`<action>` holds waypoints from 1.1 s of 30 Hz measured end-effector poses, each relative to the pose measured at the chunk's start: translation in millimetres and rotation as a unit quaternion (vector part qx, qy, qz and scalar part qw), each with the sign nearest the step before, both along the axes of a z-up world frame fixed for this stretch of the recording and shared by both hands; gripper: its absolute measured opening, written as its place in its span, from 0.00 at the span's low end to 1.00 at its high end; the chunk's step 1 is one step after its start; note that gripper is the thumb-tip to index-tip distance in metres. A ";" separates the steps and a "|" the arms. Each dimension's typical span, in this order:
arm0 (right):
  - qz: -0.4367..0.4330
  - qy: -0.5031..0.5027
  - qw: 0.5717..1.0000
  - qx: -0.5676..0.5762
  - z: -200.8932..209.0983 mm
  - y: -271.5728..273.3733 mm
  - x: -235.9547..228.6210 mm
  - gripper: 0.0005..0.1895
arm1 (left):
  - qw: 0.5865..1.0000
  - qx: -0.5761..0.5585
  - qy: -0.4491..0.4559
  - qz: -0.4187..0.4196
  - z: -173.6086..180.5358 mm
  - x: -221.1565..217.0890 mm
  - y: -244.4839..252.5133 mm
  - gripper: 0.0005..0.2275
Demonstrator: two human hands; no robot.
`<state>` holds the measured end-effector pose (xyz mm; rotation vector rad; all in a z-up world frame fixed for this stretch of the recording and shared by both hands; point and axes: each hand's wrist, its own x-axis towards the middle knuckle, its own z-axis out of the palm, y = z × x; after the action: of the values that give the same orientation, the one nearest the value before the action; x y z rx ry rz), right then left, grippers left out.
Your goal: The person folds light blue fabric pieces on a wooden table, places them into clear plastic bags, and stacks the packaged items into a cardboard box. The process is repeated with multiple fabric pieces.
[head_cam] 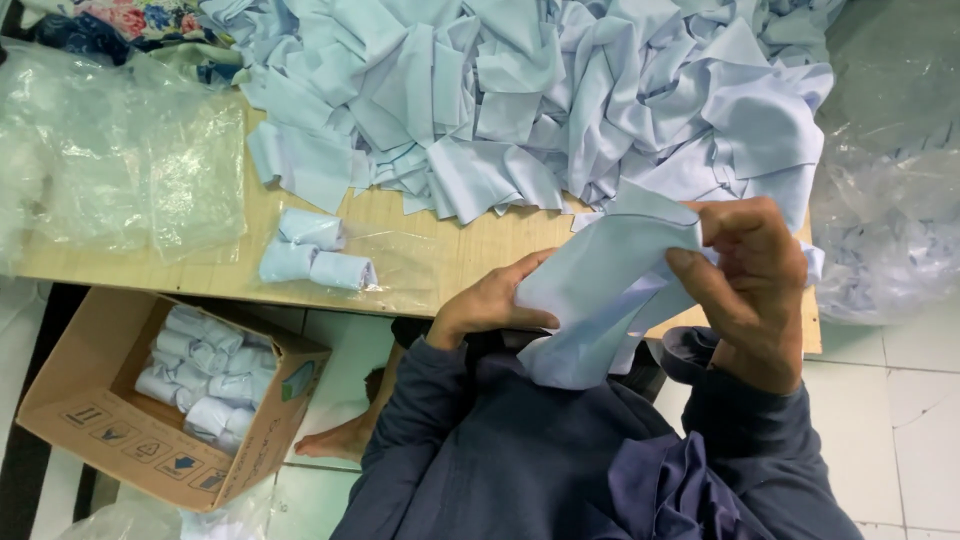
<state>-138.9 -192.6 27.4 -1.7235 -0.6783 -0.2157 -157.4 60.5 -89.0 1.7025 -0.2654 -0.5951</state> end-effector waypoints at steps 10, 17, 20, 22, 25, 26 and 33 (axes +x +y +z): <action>-0.124 0.066 0.990 0.022 -108.7 -29.5 85.3 0.08 | 0.938 -0.153 -0.099 0.296 -96.9 9.2 44.3 0.20; -0.257 0.066 0.945 -0.190 -223.1 -55.3 101.2 0.12 | 0.879 0.142 -0.328 0.316 -105.6 -26.0 17.6 0.21; -0.265 0.060 0.946 -0.178 -228.4 -43.7 104.5 0.14 | 0.889 0.193 -0.353 0.218 -113.7 -48.9 2.8 0.23; -0.277 0.071 0.945 -0.155 -225.4 -31.8 109.0 0.16 | 0.878 0.250 -0.364 0.186 -121.7 -59.5 -0.4 0.25; -0.257 0.060 0.952 -0.156 -226.3 -22.6 118.6 0.31 | 0.833 0.296 -0.423 0.199 -129.6 -63.4 0.2 0.15; -0.238 0.087 0.954 -0.163 -230.7 -23.0 119.9 0.27 | 0.831 0.282 -0.434 0.206 -129.0 -63.2 1.4 0.11; -0.169 0.271 0.944 0.084 -233.7 -64.2 77.5 0.05 | 0.925 0.084 -0.217 0.298 -111.2 -55.3 30.6 0.05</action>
<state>-61.5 -256.8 -206.3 -1.6231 0.0421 -0.0273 -212.7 91.1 -200.2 1.9478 0.0055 0.2240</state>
